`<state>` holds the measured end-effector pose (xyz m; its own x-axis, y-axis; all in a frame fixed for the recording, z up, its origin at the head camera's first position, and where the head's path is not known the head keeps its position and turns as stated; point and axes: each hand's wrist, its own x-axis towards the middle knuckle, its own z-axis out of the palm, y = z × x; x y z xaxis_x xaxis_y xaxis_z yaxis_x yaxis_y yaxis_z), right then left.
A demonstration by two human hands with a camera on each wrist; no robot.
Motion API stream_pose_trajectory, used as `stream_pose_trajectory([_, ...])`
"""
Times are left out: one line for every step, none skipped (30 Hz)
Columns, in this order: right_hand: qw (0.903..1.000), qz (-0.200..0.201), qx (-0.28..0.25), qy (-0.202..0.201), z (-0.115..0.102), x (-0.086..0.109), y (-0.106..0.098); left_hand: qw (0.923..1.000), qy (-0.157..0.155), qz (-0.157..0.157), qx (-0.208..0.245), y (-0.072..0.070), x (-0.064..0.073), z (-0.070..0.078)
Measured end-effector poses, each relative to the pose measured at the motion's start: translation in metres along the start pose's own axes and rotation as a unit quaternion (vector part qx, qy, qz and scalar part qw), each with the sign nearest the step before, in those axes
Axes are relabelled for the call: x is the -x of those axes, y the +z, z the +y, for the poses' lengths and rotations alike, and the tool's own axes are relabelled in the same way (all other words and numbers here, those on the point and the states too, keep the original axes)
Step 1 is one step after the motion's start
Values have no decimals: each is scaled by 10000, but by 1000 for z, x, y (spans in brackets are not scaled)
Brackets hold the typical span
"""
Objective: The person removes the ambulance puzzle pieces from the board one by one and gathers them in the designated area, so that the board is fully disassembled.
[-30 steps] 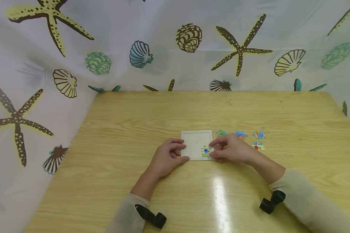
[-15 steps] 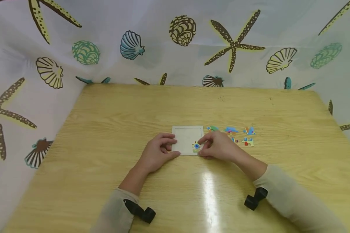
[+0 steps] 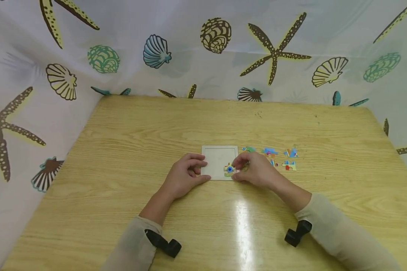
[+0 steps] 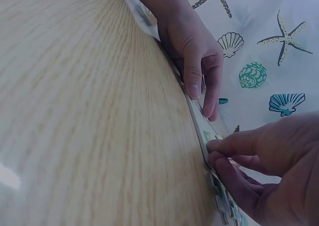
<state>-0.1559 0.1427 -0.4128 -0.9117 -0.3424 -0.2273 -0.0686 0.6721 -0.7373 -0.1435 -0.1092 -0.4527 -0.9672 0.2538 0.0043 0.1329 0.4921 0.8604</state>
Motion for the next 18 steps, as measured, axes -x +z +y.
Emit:
stream_pose_trajectory([9999, 78, 114, -68, 1, 0, 0, 10000, 4, -6, -8, 1, 0, 0])
stream_pose_trajectory([9997, 120, 146, -123, 2, 1, 0, 10000, -3, -4, -8, 1, -1, 0])
stream_pose_trajectory([9996, 151, 149, -177, 2, 1, 0, 10000, -6, 1, -6, 1, -1, 0])
stream_pose_trajectory([9995, 159, 133, -222, 2, 1, 0, 10000, -8, 7, -15, 1, -1, 0])
stream_pose_trajectory([9995, 163, 91, -256, 1, 0, 0, 10000, -8, 17, -18, 0, 0, 1])
stream_pose_trajectory([9995, 159, 32, -280, 0, 0, 1, 10000, -3, 23, -31, 0, 0, 1])
stream_pose_trajectory([9994, 147, -35, -299, 0, 0, 1, 10000, 1, 28, -35, 0, 0, 1])
stream_pose_trajectory([9993, 130, -118, -320, 0, -1, 0, 10000, -6, 38, -43, 0, 1, 1])
stream_pose_trajectory([9991, 95, -251, -328, 0, -1, 0, 10000, 0, 44, -54, 0, 1, 1])
stream_pose_trajectory([9987, 54, -392, -319, 0, -1, 0, 10000, 3, 39, -52, 0, 1, 2])
stream_pose_trajectory([9978, -7, -589, -300, 0, -2, -1, 10000, 6, 31, -49, 0, 1, 2])
stream_pose_trajectory([9964, -90, -792, -286, 1, -2, -1, 10000, 9, 28, -45, 0, 1, 1])
stream_pose_trajectory([9943, -175, -1015, -259, 1, -2, -2, 10000, 18, 27, -39, 1, 1, 1])
stream_pose_trajectory([9914, -269, -1264, -222, 2, -2, -3, 10000, 20, 30, -38, 1, 0, 1])
stream_pose_trajectory([9877, -368, -1512, -166, 3, -3, -4, 10000, 24, 35, -38, 1, 0, 1])
stream_pose_trajectory([9837, -471, -1732, -120, 4, -3, -5, 10000, 25, 42, -34, 2, 0, 0])
stream_pose_trajectory([9784, -573, -1984, -30, 5, -2, -5, 10000, 20, 56, -34, 2, 0, 0])
stream_pose_trajectory([9733, -660, -2198, 65, 6, -2, -6, 10000, 16, 54, -32, 2, -1, 0])
